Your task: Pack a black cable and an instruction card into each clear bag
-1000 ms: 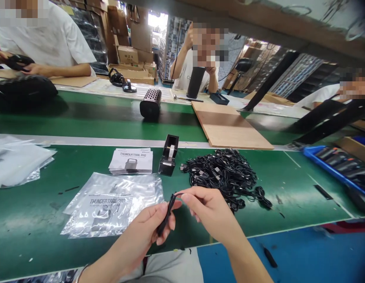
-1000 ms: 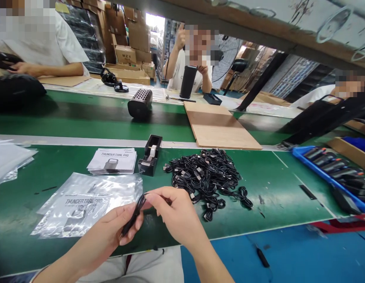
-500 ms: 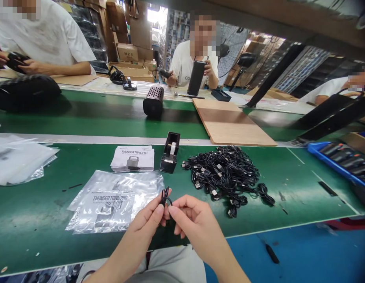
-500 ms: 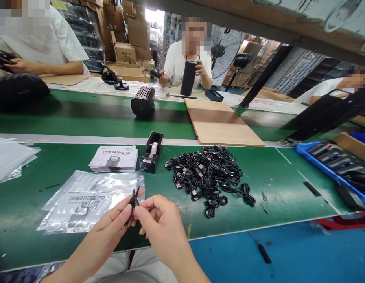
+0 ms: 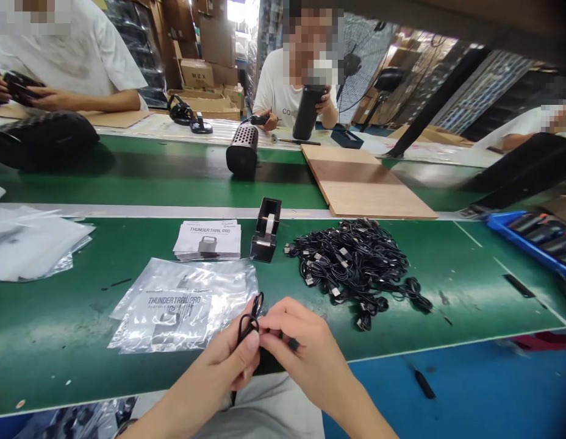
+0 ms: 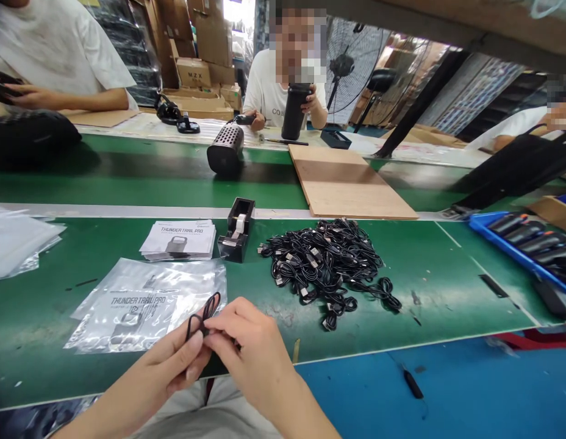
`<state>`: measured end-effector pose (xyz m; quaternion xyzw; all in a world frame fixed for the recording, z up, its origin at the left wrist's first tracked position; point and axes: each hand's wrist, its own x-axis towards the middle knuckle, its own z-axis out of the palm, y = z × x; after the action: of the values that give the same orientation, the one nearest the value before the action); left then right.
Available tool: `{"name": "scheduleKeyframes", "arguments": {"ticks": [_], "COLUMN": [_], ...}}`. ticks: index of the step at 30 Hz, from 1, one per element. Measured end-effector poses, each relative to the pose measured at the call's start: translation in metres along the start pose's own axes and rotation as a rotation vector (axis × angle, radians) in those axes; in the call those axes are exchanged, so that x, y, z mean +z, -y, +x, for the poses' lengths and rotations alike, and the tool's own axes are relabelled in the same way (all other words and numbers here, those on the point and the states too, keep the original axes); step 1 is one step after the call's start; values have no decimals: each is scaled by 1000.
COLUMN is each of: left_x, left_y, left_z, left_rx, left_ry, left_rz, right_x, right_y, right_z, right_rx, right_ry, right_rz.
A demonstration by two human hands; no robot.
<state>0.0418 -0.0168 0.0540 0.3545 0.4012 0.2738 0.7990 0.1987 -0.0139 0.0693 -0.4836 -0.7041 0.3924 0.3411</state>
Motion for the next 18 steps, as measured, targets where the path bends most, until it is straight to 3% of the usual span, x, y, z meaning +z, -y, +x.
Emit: {"name": "scheduleKeyframes", "arguments": {"ticks": [5,8,12,15,18], "left_x": [3,5,4,1,-1], "left_y": [-2,-2,0,2,5], "left_z": [-4,-6,-6,-4,-3], "left_rx": [-89,-110,-125,-91,-41], "left_ry": [-82,-178,-202,-161,-154], "left_rz": [-193,-216,-194,-133,-9], "right_x": [10,15,18,14,10], "right_y": [0,1,3,1,-5], "right_z": [0,-1,-1,1,4], "right_rx": [7,-40,-87,-15,75], "right_ry": [-54,-39,16,79,137], "right_rz": [-145,-232,-373,-282,-36]}}
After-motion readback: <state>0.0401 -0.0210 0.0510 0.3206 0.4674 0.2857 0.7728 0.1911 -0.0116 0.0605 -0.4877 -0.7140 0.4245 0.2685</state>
